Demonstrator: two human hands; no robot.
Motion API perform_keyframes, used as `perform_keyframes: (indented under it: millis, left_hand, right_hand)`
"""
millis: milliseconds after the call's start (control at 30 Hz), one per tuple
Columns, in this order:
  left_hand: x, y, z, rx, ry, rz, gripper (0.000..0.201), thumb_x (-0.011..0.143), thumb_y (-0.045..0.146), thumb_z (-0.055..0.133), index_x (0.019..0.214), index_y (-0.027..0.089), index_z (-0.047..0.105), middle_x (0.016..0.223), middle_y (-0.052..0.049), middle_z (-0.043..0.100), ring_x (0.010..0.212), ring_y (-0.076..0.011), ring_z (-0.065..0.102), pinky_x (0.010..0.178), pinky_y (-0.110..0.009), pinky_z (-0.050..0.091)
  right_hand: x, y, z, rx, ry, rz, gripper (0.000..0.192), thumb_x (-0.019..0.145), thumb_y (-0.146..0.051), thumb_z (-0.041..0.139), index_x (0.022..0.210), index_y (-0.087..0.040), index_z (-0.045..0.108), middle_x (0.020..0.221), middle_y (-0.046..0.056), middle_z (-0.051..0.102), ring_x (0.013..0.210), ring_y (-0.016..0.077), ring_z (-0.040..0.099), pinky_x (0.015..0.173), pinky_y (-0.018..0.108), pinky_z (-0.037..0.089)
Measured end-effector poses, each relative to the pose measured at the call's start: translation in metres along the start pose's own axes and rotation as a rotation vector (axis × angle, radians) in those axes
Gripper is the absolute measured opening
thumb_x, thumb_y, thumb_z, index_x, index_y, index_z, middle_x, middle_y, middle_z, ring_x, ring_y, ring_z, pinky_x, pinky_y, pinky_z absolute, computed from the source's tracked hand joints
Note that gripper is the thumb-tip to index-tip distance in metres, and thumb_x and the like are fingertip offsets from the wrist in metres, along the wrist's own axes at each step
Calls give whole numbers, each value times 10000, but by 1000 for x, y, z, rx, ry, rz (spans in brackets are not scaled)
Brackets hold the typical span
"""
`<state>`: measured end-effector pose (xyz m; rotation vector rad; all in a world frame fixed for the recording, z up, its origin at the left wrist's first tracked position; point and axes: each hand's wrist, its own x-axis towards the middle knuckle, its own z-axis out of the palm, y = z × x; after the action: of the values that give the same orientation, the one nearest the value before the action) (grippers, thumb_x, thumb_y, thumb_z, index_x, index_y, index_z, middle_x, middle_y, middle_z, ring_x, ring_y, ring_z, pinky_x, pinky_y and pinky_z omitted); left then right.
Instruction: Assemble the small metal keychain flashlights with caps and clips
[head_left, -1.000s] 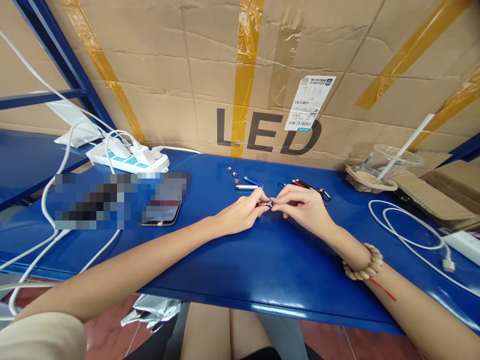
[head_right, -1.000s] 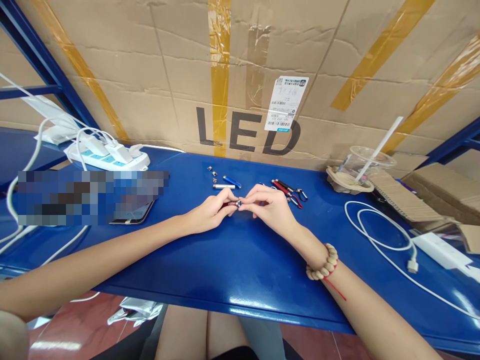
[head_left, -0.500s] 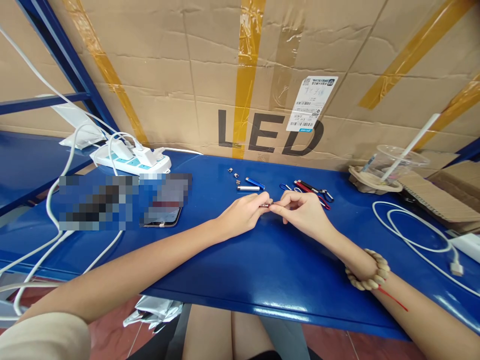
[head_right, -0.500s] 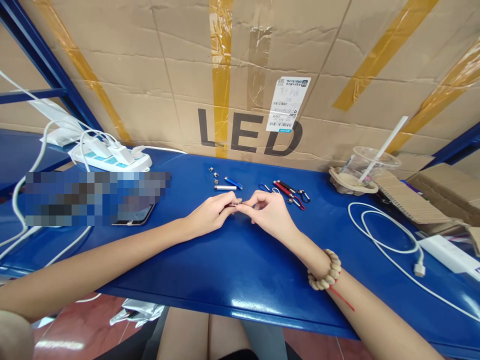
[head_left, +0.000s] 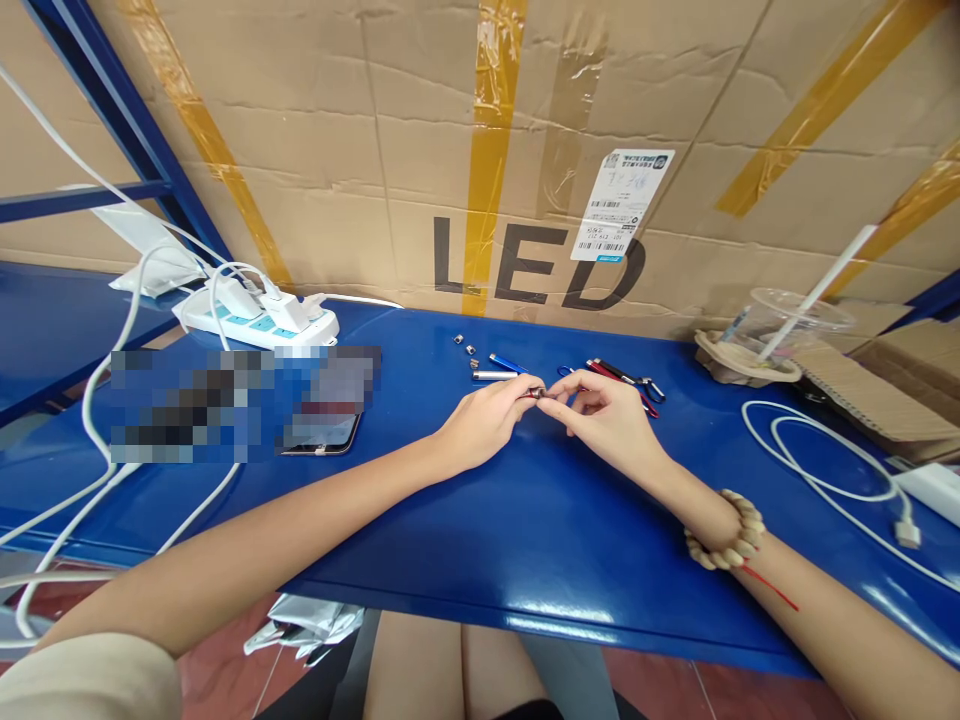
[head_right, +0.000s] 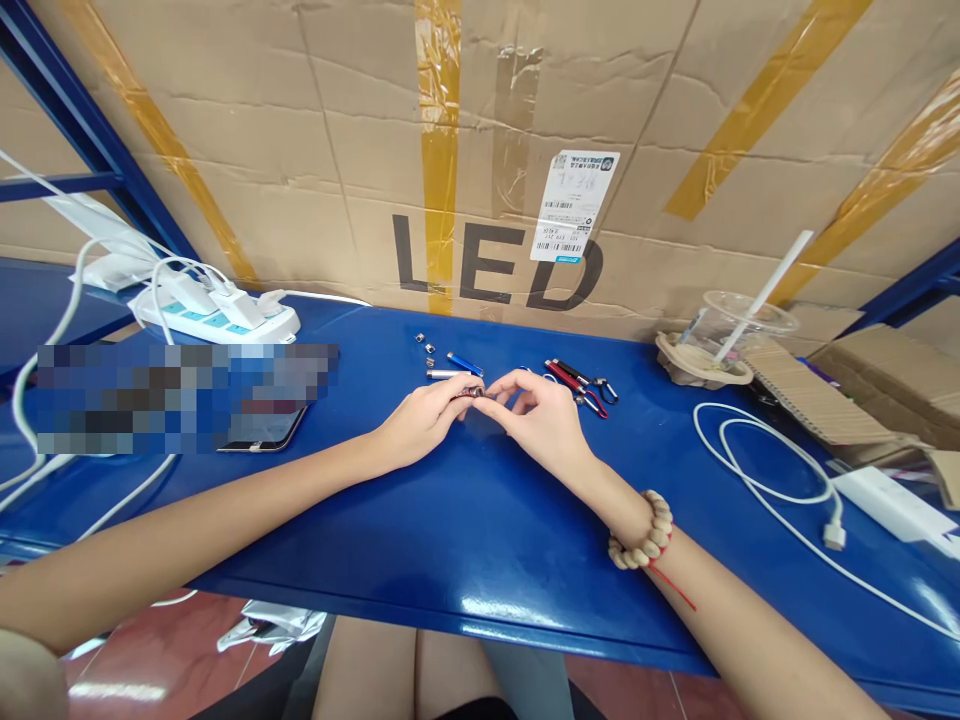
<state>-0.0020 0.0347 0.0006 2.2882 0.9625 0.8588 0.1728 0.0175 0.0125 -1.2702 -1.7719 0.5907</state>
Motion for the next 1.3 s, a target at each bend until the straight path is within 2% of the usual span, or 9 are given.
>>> perform_keyframes:
  millis: [133, 333, 500, 600, 667, 800, 967, 1133, 1300]
  left_hand:
    - [1, -1, -1, -6, -12, -17, 214, 946, 255, 316, 1004, 216, 518, 783, 15, 597, 728, -130, 570, 663, -221, 403]
    - [0, 2, -4, 36, -70, 4, 230, 943, 259, 316, 1020, 224, 530, 746, 23, 585, 709, -133, 562, 644, -221, 404]
    - [0, 2, -3, 86, -57, 15, 249, 947, 257, 320, 1072, 232, 534, 911, 1, 636, 838, -149, 599, 723, -232, 433]
    - [0, 0, -1, 104, -19, 51, 256, 949, 275, 325, 1093, 241, 534, 1056, -9, 623, 936, -160, 592, 802, -250, 439]
    - [0, -1, 0, 103, -8, 51, 264, 950, 283, 322, 1102, 249, 535, 1078, -6, 619, 936, -160, 591, 818, -258, 441]
    - [0, 0, -1, 47, -19, 37, 266, 950, 273, 320, 1109, 248, 531, 1053, -3, 628, 899, -153, 597, 784, -247, 444]
    - [0, -1, -2, -62, -51, 54, 234, 952, 272, 325, 1066, 214, 521, 1061, -31, 625, 956, -167, 585, 831, -268, 435]
    - [-2, -1, -3, -98, -46, -6, 139, 936, 273, 370, 990, 197, 474, 1069, -48, 628, 965, -184, 596, 794, -282, 440]
    - [-4, 0, -3, -88, -46, 21, 91, 928, 244, 371, 883, 200, 437, 1029, -44, 644, 917, -177, 614, 757, -276, 447]
  right_hand:
    - [1, 5, -3, -62, 11, -131, 327, 746, -445, 657, 934, -178, 683, 797, 46, 664, 416, 70, 512, 410, 230, 440]
    - [2, 10, -7, 5, -27, -233, 259, 761, -443, 646, 815, -207, 737, 844, 70, 659, 571, 123, 572, 431, 249, 494]
    - [2, 10, -8, 42, -8, -252, 223, 737, -419, 680, 795, -214, 747, 805, 60, 661, 579, 127, 573, 424, 254, 507]
    - [2, 8, -10, 52, 3, -286, 187, 736, -382, 692, 798, -214, 746, 801, 51, 660, 562, 116, 565, 428, 252, 514]
    - [3, 7, -11, 45, -5, -295, 171, 742, -365, 690, 803, -216, 745, 805, 47, 659, 537, 105, 556, 433, 253, 518]
    - [3, 4, -12, 53, -40, -276, 169, 755, -369, 676, 792, -219, 744, 821, 44, 660, 477, 84, 543, 436, 256, 518]
    - [4, 3, -10, 99, -46, -232, 196, 744, -394, 678, 754, -209, 740, 811, 44, 657, 445, 77, 543, 422, 256, 517]
    - [3, 7, -4, 245, -63, -142, 184, 705, -368, 717, 711, -185, 726, 790, 37, 640, 405, 67, 537, 392, 251, 514]
    - [1, 7, 2, 369, -87, -67, 218, 641, -373, 762, 663, -163, 707, 750, 29, 627, 386, 67, 533, 357, 237, 483]
